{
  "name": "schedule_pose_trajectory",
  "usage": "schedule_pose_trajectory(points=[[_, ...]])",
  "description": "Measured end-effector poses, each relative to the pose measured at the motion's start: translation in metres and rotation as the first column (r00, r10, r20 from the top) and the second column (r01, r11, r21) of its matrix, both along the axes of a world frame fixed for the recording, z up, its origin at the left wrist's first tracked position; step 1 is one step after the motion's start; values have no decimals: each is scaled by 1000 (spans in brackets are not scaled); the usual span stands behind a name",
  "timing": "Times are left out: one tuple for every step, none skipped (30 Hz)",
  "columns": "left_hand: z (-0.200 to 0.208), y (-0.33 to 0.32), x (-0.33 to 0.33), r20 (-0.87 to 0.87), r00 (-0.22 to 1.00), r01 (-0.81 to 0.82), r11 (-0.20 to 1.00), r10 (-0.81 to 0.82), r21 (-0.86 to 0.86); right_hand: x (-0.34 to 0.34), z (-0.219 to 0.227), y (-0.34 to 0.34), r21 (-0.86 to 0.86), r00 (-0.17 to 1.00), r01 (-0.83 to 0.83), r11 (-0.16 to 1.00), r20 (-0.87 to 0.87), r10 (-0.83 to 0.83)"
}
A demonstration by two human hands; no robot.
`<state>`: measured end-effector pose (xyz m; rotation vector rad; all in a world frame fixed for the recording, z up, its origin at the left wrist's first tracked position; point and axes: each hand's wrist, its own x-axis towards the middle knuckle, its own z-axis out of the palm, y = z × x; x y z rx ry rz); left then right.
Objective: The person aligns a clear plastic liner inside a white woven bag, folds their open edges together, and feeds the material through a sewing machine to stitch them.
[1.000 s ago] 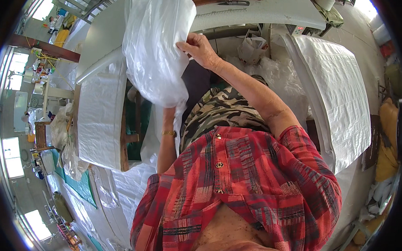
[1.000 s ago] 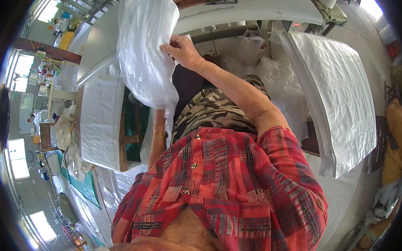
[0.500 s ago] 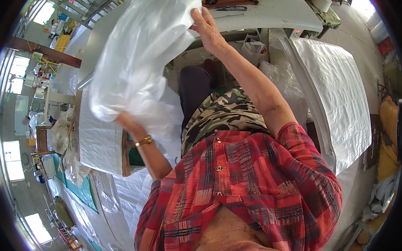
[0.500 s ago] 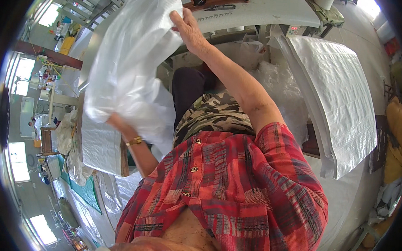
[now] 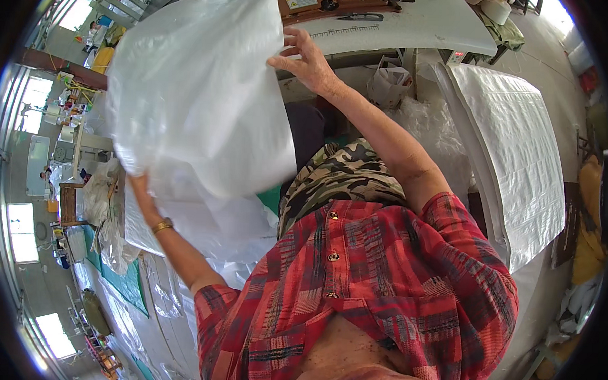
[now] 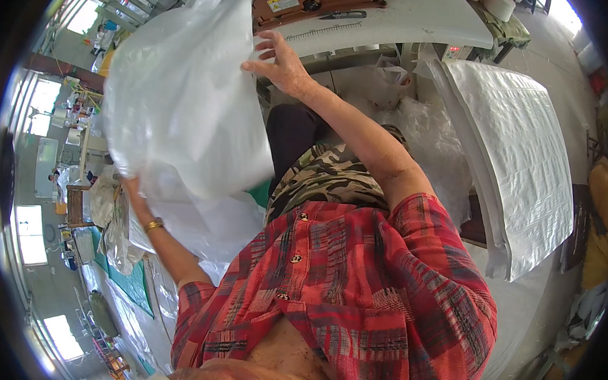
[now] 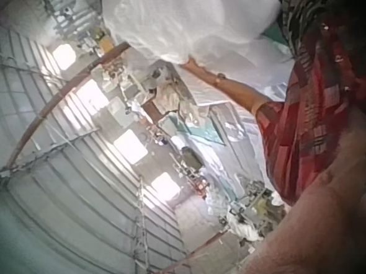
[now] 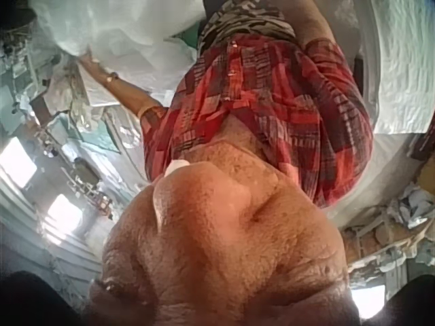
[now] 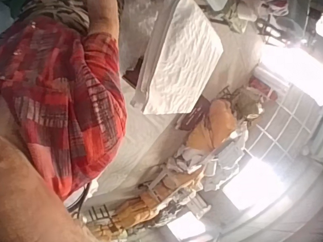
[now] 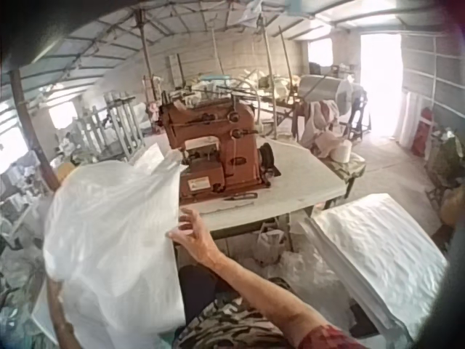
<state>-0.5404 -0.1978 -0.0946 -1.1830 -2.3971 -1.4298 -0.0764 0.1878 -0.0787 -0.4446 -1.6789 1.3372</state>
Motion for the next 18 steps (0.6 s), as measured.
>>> schedule_pose_trajectory(points=[[-34, 0, 17, 195, 979, 64, 998, -60, -18, -2, -6, 2, 102, 1000, -9, 995, -6, 10], [-66, 1, 44, 231, 964, 126, 991, -131, 40, -4, -11, 3, 162, 999, -17, 987, 46, 10], [-88, 19, 63, 195, 975, 101, 994, -106, 35, -5, -17, 3, 154, 990, -32, 988, 142, 9], [-105, 35, 85, 159, 984, 73, 997, -77, 29, -3, -23, 2, 216, 977, -153, 964, 177, 116], [-114, 43, 106, 122, 992, 39, 999, -42, 28, -3, -29, 0, 137, 937, -244, 960, 288, 197], [-119, 45, 125, 136, 989, -35, 993, 51, -113, -2, -35, -4, 64, 878, -315, 947, 398, 265], [-122, 47, 139, 140, 980, -100, 963, 139, -252, 2, -43, -8, 40, 851, -383, 923, 404, 336], [-122, 50, 149, 109, 976, -140, 928, 188, -347, 6, -52, -12, -13, 878, -330, 944, 363, 312], [-121, 47, 153, 147, 972, -121, 923, 185, -365, 15, -63, -19, -132, 885, -303, 944, 329, 330], [-120, 41, 155, 158, 975, -90, 934, 153, -347, 24, -75, -25, -221, 905, -301, 928, 241, 351], [-118, 33, 153, 160, 977, -81, 937, 143, -341, 32, -85, -28, -304, 909, -334, 892, 145, 390], [-117, 24, 151, 230, 966, -30, 934, 118, -355, 41, -94, -27, -268, 916, -244, 932, 253, 313], [-117, 15, 150, 296, 949, 10, 924, 112, -382, 53, -102, -26, -261, 878, -164, 951, 401, 261], [-115, 6, 151, 366, 922, 39, 907, 130, -420, 62, -105, -19, -128, 798, -116, 985, 578, 170], [-112, 0, 153, 264, 962, 48, 898, 77, -437, 69, -104, -11, 14, 622, -21, 1000, 783, 2], [-106, -3, 156, 163, 986, 37, 882, 45, -470, 76, -101, -7, 204, 610, -63, 977, 783, -124], [-97, -6, 164, 110, 992, 4, 840, 66, -543, 80, -94, -4, 374, 521, -49, 926, 801, -296], [-84, -7, 174, -78, 995, -97, 801, 63, -590, 80, -85, -3, 639, 743, 107, 762, 458, -488]])
